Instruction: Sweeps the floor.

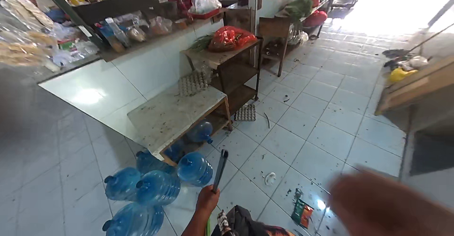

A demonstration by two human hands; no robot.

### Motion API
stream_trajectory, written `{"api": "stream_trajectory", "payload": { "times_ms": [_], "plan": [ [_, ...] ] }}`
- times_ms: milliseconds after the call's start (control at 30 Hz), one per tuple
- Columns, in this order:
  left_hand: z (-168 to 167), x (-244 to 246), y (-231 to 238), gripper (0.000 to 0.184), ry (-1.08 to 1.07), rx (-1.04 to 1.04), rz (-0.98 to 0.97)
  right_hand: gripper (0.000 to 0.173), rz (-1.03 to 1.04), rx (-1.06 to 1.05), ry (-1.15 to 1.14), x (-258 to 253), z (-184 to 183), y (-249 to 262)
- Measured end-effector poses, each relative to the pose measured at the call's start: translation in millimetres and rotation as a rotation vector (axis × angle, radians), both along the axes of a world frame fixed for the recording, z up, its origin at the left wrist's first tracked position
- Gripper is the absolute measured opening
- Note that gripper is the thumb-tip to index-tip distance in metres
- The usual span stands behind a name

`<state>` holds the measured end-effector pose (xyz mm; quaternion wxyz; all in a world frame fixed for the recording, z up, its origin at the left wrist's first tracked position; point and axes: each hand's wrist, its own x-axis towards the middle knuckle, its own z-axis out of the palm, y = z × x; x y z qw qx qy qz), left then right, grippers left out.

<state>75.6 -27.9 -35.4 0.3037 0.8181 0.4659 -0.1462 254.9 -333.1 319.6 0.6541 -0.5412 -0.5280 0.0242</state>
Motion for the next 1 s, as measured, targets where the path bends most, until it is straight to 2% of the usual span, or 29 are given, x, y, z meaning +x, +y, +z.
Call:
{"api": "stream_trajectory", "payload": {
  "times_ms": [33, 100, 133, 167, 200, 267, 367, 433, 533, 633, 767, 833, 933, 1000],
  "plan": [
    [0, 0, -4, 0.042, 0.013, -0.011, -0.012, 0.032, -0.002, -0.113, 0.006, 15, -45, 35],
    [-6, -4, -14, 0.041, 0.021, -0.031, -0.069, 0.077, 0.032, -0.376, 0.152, 21, -135, 96],
    [-13, -9, -20, 0.04, 0.022, -0.042, -0.101, 0.094, 0.09, -0.464, 0.287, 13, -174, 118],
    [-21, -14, -24, 0.039, 0.024, -0.055, -0.131, 0.094, 0.166, -0.466, 0.425, 2, -207, 136],
    [-30, -18, -26, 0.037, 0.026, -0.075, -0.149, 0.077, 0.241, -0.436, 0.536, -12, -232, 151],
    [-51, -31, -29, 0.035, 0.033, -0.088, -0.123, 0.021, 0.349, -0.404, 0.692, -39, -264, 175],
    [-82, -53, -35, 0.04, 0.117, -0.043, -0.008, 0.029, 0.456, -0.456, 0.782, -60, -301, 186],
    [-93, -54, -36, 0.05, 0.185, -0.085, 0.037, 0.032, 0.466, -0.446, 0.743, -56, -319, 182],
    [-108, -26, -39, 0.053, 0.118, -0.169, -0.058, 0.035, 0.402, -0.47, 0.664, -28, -327, 162],
    [-101, 50, -60, 0.049, -0.002, -0.27, -0.145, 0.038, 0.286, -0.467, 0.594, 24, -311, 128],
    [-70, 183, -120, 0.04, -0.144, -0.35, -0.294, 0.03, 0.02, -0.412, 0.533, 109, -258, 63],
    [-60, 240, -147, 0.035, -0.235, -0.392, -0.421, 0.035, -0.007, -0.43, 0.421, 139, -228, 36],
    [-39, 294, -166, 0.027, -0.363, -0.444, -0.59, 0.035, 0.052, -0.505, 0.255, 159, -191, 12],
    [-19, 317, -166, 0.026, -0.409, -0.404, -0.685, 0.024, 0.043, -0.438, 0.233, 171, -168, 1]
  ]
}}
